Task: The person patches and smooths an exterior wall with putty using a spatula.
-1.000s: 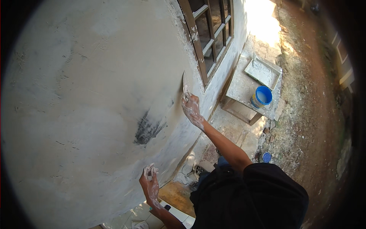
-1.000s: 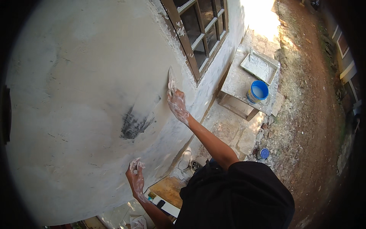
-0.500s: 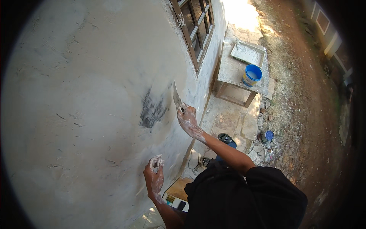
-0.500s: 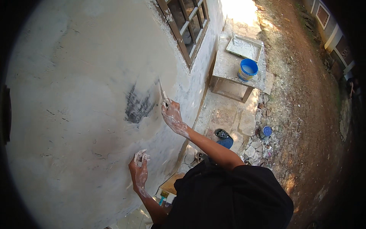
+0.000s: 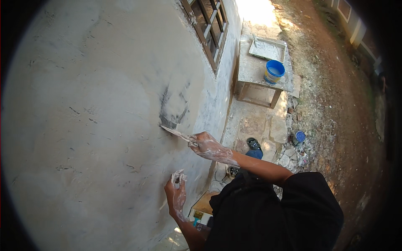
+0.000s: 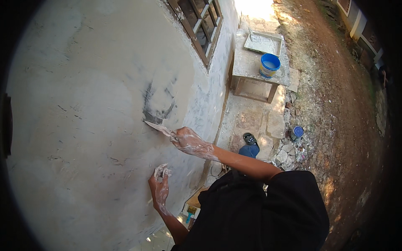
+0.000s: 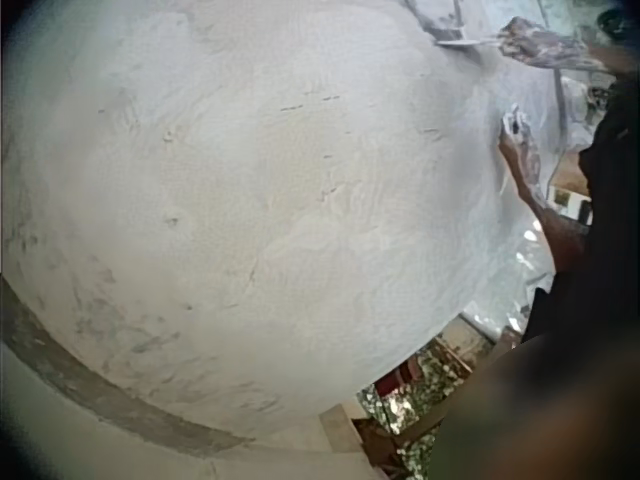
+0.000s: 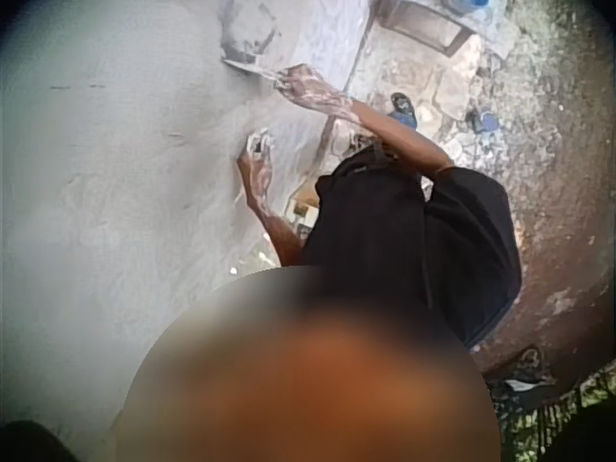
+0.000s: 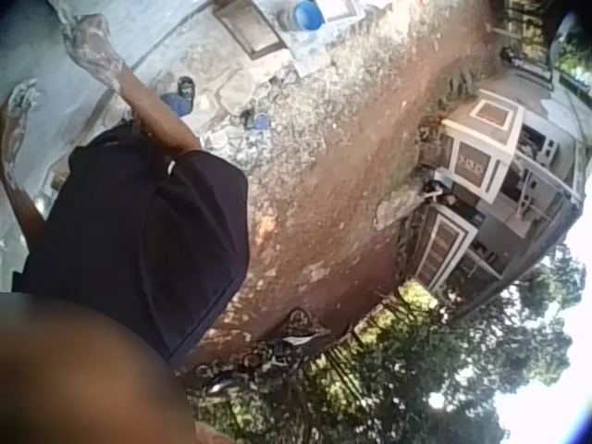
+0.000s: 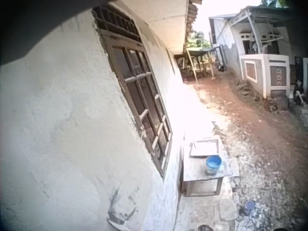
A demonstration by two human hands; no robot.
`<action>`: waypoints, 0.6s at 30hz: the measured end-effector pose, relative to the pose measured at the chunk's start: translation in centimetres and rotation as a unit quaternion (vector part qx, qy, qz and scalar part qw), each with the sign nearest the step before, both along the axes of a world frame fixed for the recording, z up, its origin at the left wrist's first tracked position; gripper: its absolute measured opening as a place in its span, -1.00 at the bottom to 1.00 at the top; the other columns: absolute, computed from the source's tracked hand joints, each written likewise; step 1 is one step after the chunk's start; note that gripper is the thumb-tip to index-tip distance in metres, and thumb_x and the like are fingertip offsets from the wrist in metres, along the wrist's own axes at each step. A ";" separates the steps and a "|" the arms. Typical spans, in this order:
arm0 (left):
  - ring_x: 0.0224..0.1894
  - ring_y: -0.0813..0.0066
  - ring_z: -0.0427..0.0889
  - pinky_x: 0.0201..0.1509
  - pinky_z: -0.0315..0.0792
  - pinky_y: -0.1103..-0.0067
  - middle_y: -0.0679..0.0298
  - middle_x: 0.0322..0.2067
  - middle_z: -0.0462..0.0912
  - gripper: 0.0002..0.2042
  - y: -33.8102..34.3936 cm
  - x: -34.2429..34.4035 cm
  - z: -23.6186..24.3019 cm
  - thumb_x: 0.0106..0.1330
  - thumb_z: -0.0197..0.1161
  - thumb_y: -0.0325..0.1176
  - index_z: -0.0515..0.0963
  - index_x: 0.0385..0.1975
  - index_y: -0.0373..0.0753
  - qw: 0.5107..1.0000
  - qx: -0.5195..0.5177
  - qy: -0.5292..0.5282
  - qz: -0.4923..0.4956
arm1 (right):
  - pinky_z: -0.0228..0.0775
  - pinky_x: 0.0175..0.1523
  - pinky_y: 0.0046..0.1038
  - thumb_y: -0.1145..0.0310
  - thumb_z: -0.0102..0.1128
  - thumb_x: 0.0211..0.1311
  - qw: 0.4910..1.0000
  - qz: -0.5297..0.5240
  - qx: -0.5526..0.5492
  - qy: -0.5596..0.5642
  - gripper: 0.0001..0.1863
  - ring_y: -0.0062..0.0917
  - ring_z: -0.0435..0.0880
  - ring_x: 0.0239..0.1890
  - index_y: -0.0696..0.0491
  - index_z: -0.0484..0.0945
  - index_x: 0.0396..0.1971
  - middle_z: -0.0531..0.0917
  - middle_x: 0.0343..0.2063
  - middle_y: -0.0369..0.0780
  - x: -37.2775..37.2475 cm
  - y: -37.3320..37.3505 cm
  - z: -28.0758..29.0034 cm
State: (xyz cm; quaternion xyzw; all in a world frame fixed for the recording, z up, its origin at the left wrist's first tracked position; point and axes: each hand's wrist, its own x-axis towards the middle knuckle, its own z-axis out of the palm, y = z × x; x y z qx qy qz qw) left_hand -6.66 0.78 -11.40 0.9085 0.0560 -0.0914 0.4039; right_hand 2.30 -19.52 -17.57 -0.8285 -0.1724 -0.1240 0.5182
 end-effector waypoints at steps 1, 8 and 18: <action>-0.27 0.29 0.60 -0.09 0.41 0.45 0.06 -0.29 0.64 -0.78 -0.1 -0.1 0.2 0.22 0.13 -0.50 0.53 -0.15 -0.38 1.000 0.001 0.010 0.005 | 0.41 -0.38 -0.27 0.43 0.16 0.05 0.998 -0.030 0.012 0.045 -0.81 -0.15 0.55 -0.54 0.28 0.48 -0.44 0.52 -0.54 0.04 0.0 -1.7 0.7; -0.27 0.30 0.60 -0.10 0.41 0.48 0.06 -0.29 0.64 -0.77 -0.5 0.3 0.3 0.22 0.13 -0.49 0.53 -0.14 -0.38 1.000 0.020 -0.018 -0.012 | 0.38 -0.40 -0.19 0.36 0.13 0.06 0.945 -0.306 -0.036 -0.109 -0.77 -0.10 0.52 -0.55 0.28 0.48 -0.50 0.50 -0.62 0.02 7.1 0.7 -2.7; -0.29 0.33 0.61 -0.12 0.42 0.47 0.08 -0.33 0.65 -0.79 -0.1 0.4 0.2 0.22 0.13 -0.49 0.55 -0.18 -0.39 0.999 -0.021 -0.034 -0.021 | 0.39 -0.42 -0.26 0.43 0.16 0.02 0.993 -0.100 0.062 -0.017 -0.82 -0.18 0.56 -0.57 0.24 0.51 -0.42 0.53 -0.64 0.01 -1.2 2.5 -0.7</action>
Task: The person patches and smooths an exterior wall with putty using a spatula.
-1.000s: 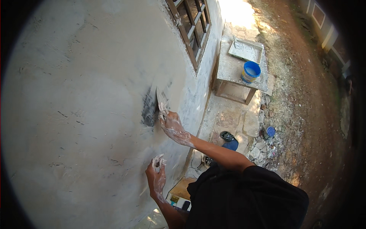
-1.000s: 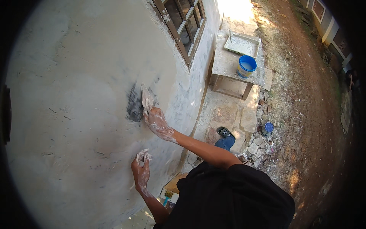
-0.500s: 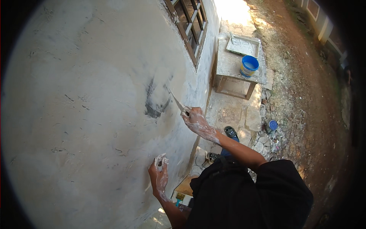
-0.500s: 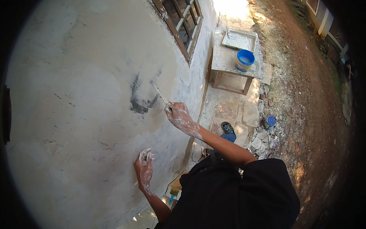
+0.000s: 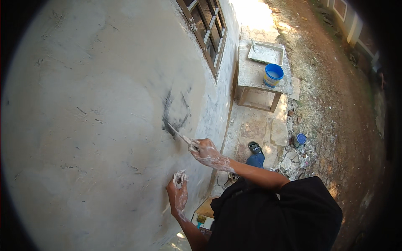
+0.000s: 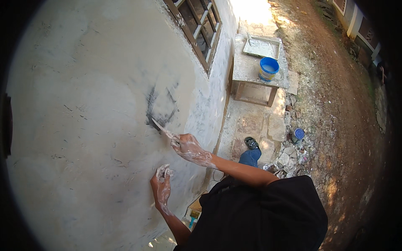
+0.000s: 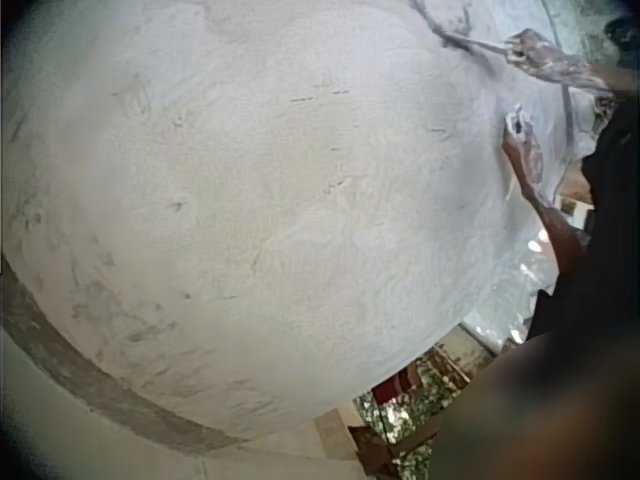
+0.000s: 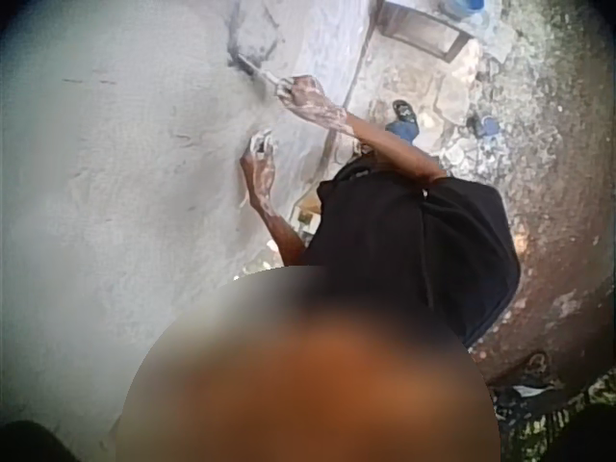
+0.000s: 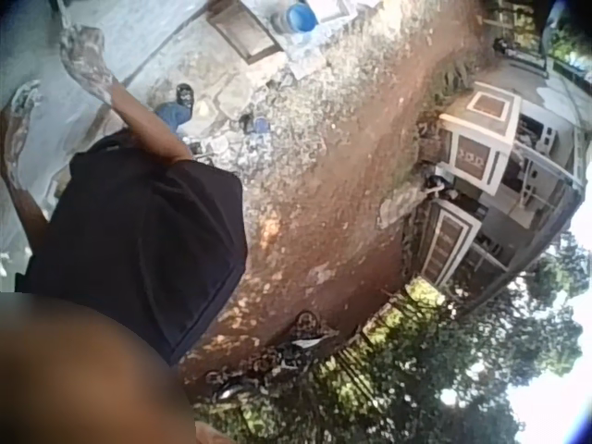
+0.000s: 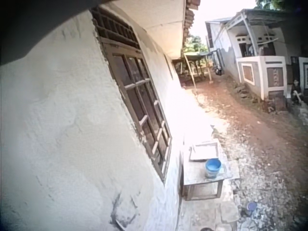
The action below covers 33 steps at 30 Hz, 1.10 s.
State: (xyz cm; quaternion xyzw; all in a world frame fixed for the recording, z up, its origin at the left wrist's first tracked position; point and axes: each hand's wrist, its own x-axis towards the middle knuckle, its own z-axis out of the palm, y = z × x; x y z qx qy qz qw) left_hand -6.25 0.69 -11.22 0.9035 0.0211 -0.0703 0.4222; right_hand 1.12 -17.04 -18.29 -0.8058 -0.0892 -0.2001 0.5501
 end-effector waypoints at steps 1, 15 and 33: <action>-0.27 0.38 0.60 -0.10 0.42 0.51 0.12 -0.31 0.64 -0.79 -0.1 0.1 0.4 0.23 0.11 -0.53 0.54 -0.15 -0.38 1.000 0.017 0.007 0.001 | 0.38 -0.42 -0.26 0.43 0.14 0.04 0.998 -0.059 0.012 0.023 -0.83 -0.18 0.54 -0.60 0.25 0.51 -0.44 0.52 -0.66 0.01 0.9 -1.8 0.5; -0.26 0.45 0.59 -0.08 0.41 0.56 0.16 -0.29 0.63 -0.79 0.1 0.9 -0.6 0.24 0.09 -0.55 0.52 -0.14 -0.39 0.999 0.031 0.022 -0.005 | 0.38 -0.32 -0.17 0.36 0.14 0.04 0.998 0.010 -0.041 -0.054 -0.76 -0.06 0.53 -0.55 0.27 0.56 -0.43 0.54 -0.65 0.04 2.6 2.1 -2.8; -0.30 0.49 0.59 -0.13 0.42 0.57 0.19 -0.34 0.63 -0.80 -0.9 1.8 0.6 0.26 0.09 -0.52 0.53 -0.16 -0.39 0.999 0.026 0.009 -0.016 | 0.44 -0.24 -0.24 0.41 0.16 -0.01 0.999 -0.034 0.040 0.003 -0.78 -0.07 0.55 -0.44 0.23 0.53 -0.36 0.59 -0.42 0.04 4.6 2.6 -1.5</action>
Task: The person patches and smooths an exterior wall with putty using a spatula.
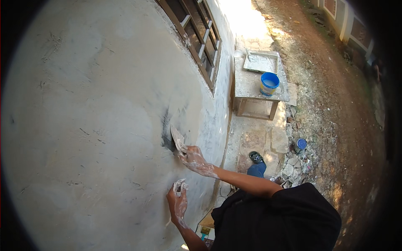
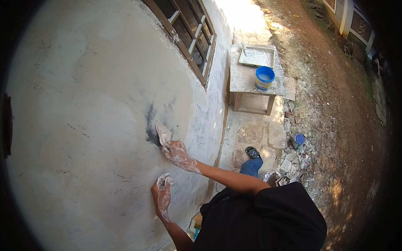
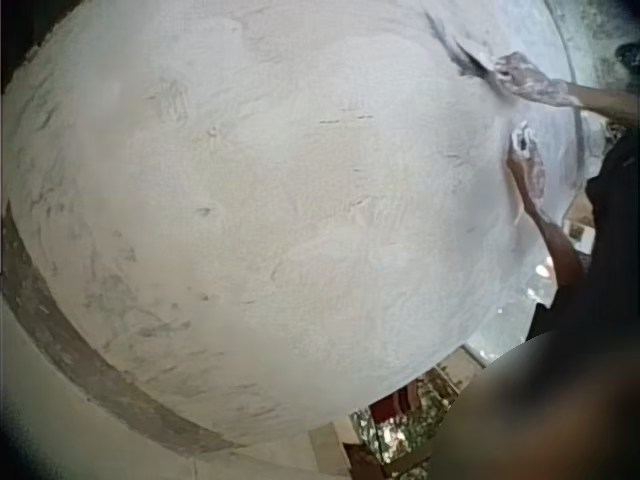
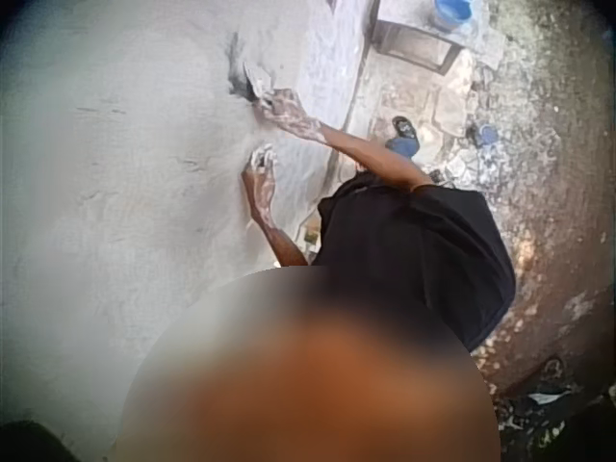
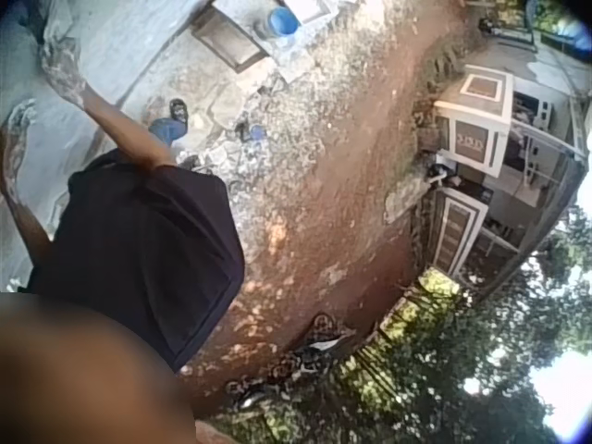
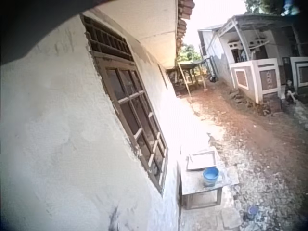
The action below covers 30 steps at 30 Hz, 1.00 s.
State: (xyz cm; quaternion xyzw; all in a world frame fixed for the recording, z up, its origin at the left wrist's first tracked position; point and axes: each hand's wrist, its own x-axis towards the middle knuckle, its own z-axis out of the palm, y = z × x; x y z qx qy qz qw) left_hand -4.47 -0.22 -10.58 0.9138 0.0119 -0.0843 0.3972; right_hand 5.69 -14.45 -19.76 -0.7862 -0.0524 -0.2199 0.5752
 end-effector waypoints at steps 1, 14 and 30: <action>-0.29 0.42 0.61 -0.12 0.42 0.53 0.14 -0.34 0.64 -0.80 -0.2 0.2 0.2 0.25 0.10 -0.50 0.54 -0.17 -0.38 1.000 0.004 0.003 -0.008 | 0.43 -0.30 -0.27 0.45 0.18 -0.03 0.999 0.018 0.008 -0.029 -0.74 -0.08 0.57 -0.43 0.21 0.54 -0.29 0.60 -0.43 0.03 -2.4 1.2 -0.2; -0.32 0.49 0.59 -0.14 0.43 0.56 0.17 -0.36 0.64 -0.81 0.6 0.6 -1.3 0.25 0.09 -0.55 0.53 -0.16 -0.39 1.000 -0.007 -0.015 -0.023 | 0.35 -0.39 -0.22 0.45 0.12 0.01 0.993 -0.109 -0.031 -0.031 -0.85 -0.13 0.52 -0.55 0.25 0.47 -0.55 0.50 -0.65 -0.01 5.2 -1.9 1.4; -0.27 0.35 0.63 -0.13 0.43 0.50 0.09 -0.33 0.65 -0.80 0.4 -0.3 -0.2 0.25 0.11 -0.48 0.54 -0.16 -0.35 1.000 -0.022 -0.015 -0.005 | 0.35 -0.22 -0.15 0.34 0.08 0.09 0.975 -0.169 0.020 0.146 -0.77 -0.07 0.55 -0.45 0.23 0.56 -0.48 0.53 -0.63 0.07 4.0 -8.2 -0.3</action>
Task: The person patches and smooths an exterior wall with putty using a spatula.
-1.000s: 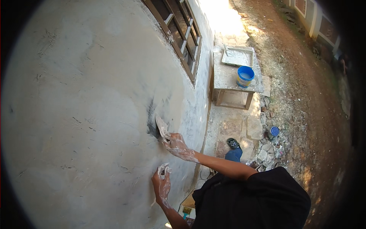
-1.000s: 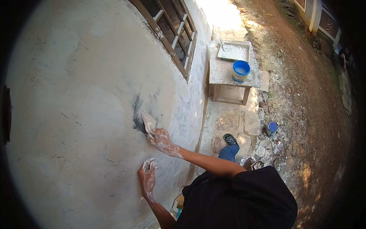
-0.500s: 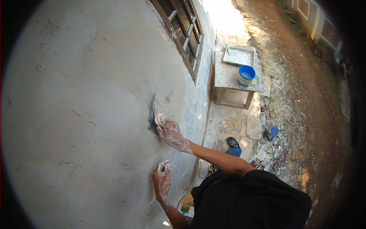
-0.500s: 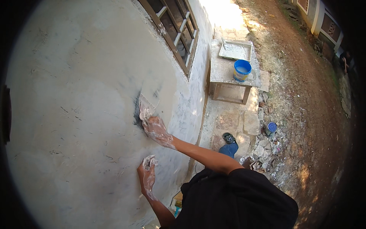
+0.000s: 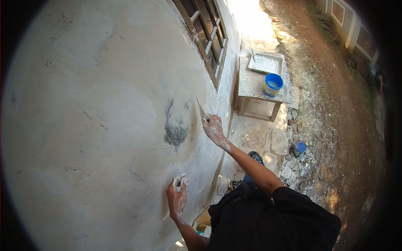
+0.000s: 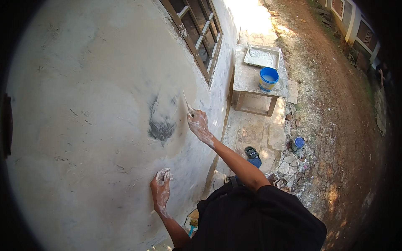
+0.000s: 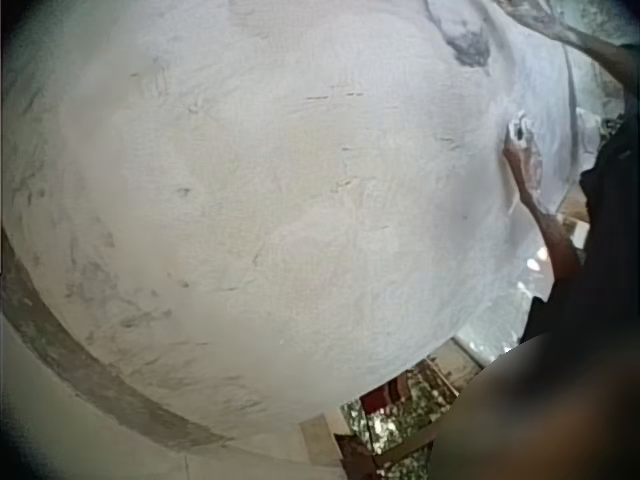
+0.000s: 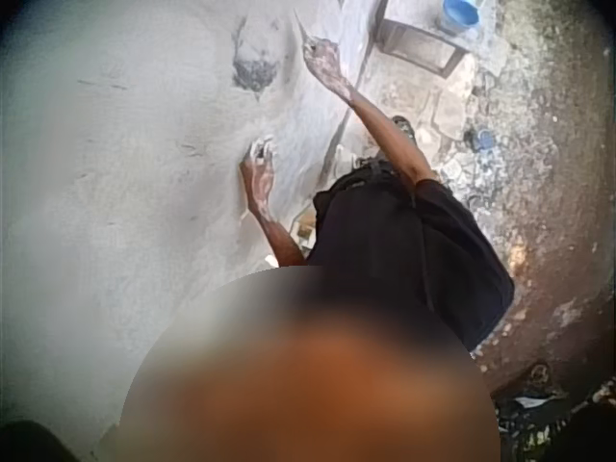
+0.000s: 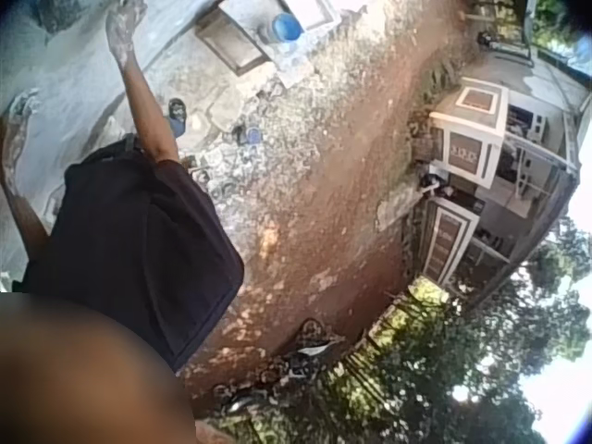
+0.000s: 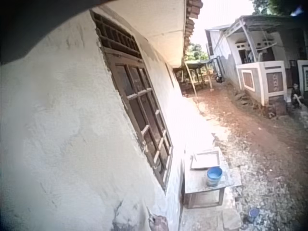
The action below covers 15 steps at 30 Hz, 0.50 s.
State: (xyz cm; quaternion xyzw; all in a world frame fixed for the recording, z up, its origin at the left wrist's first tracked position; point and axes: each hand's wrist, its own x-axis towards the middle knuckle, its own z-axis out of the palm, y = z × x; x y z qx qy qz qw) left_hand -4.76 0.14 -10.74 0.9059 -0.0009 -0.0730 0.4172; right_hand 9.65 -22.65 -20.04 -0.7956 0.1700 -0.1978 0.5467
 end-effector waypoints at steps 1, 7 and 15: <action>-0.27 0.35 0.63 -0.13 0.43 0.50 0.09 -0.33 0.65 -0.80 -0.2 -0.3 0.4 0.25 0.11 -0.48 0.54 -0.16 -0.36 1.000 0.013 0.003 0.003 | 0.35 -0.21 -0.14 0.35 0.08 0.08 1.000 0.005 -0.017 -0.015 -0.78 -0.05 0.55 -0.44 0.23 0.55 -0.49 0.54 -0.61 0.07 1.2 1.0 -1.0; -0.28 0.35 0.63 -0.13 0.43 0.51 0.08 -0.33 0.65 -0.79 0.9 -0.2 -0.9 0.25 0.11 -0.48 0.54 -0.16 -0.36 1.000 0.019 0.006 0.005 | 0.39 -0.30 -0.19 0.38 0.12 0.01 0.982 0.136 -0.071 -0.113 -0.80 -0.05 0.53 -0.52 0.24 0.52 -0.46 0.53 -0.59 0.06 -3.5 10.0 -2.5; -0.29 0.49 0.58 -0.14 0.42 0.58 0.18 -0.35 0.62 -0.80 0.6 0.2 -0.4 0.22 0.09 -0.57 0.53 -0.17 -0.39 1.000 0.011 -0.008 -0.006 | 0.38 -0.34 -0.22 0.36 0.09 0.10 0.997 -0.021 -0.027 -0.066 -0.76 -0.17 0.54 -0.60 0.22 0.59 -0.34 0.52 -0.71 0.03 -4.0 1.1 -1.3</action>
